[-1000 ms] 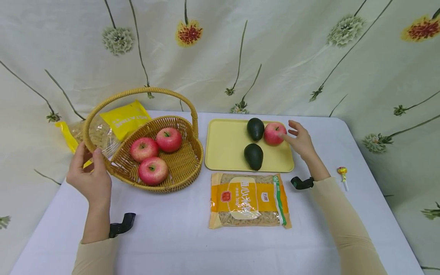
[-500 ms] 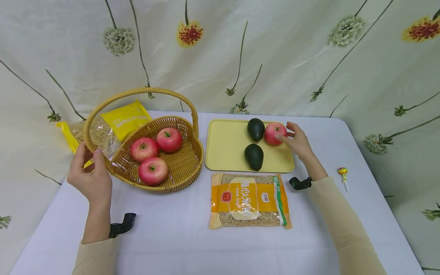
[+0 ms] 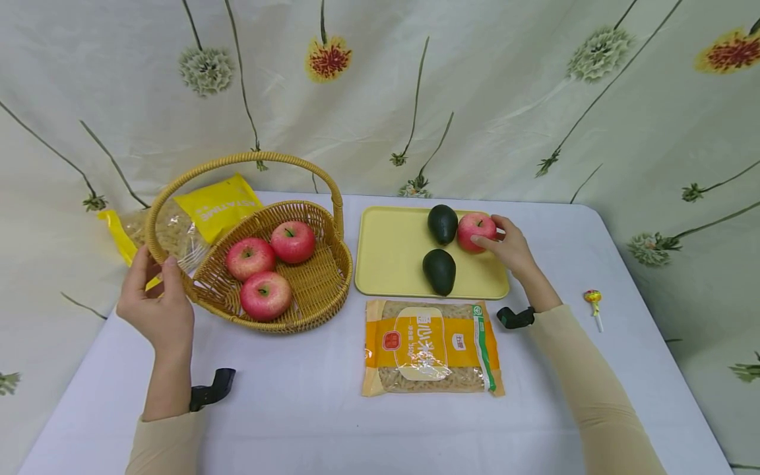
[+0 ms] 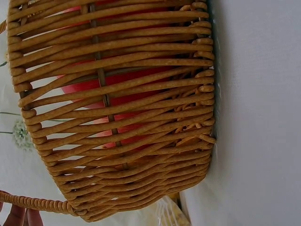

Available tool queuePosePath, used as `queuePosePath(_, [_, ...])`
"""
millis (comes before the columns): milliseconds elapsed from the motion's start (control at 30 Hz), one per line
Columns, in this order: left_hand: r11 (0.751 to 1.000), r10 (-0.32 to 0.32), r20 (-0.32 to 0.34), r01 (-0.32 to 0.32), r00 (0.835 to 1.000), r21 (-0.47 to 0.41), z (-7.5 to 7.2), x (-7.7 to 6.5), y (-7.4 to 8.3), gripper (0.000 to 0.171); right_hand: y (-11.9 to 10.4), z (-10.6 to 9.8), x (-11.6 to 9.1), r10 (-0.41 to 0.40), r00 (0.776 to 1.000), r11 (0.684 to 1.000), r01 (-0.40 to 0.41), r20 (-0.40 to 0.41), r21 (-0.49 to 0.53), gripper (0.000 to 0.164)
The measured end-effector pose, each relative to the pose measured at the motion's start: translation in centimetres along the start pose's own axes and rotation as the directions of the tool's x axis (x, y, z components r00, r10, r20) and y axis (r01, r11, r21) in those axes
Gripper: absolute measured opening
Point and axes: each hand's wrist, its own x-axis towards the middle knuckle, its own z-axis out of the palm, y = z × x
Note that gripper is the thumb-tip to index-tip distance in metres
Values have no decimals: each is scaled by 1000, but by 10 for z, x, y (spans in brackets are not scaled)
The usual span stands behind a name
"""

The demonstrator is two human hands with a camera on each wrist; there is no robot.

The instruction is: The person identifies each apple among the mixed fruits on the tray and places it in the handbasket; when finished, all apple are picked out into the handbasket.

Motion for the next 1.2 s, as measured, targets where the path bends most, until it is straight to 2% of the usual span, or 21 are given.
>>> queuePosePath(367, [1000,7,-8,-7,1000,-3,0,1,-2,29,1,3,2,-19,1000,1000,19,-1,-12,81])
queuePosePath(700, [1000,12,3,-12,1000,6,1,5,-14,29,0,4,2,-7,1000,1000,7,-12,-15,81])
queuePosePath(1200, [1000,14,23,-13,1000,-19,-1,3,-10,30,2,0,-5,-24,996,1000,25,-83,7,77])
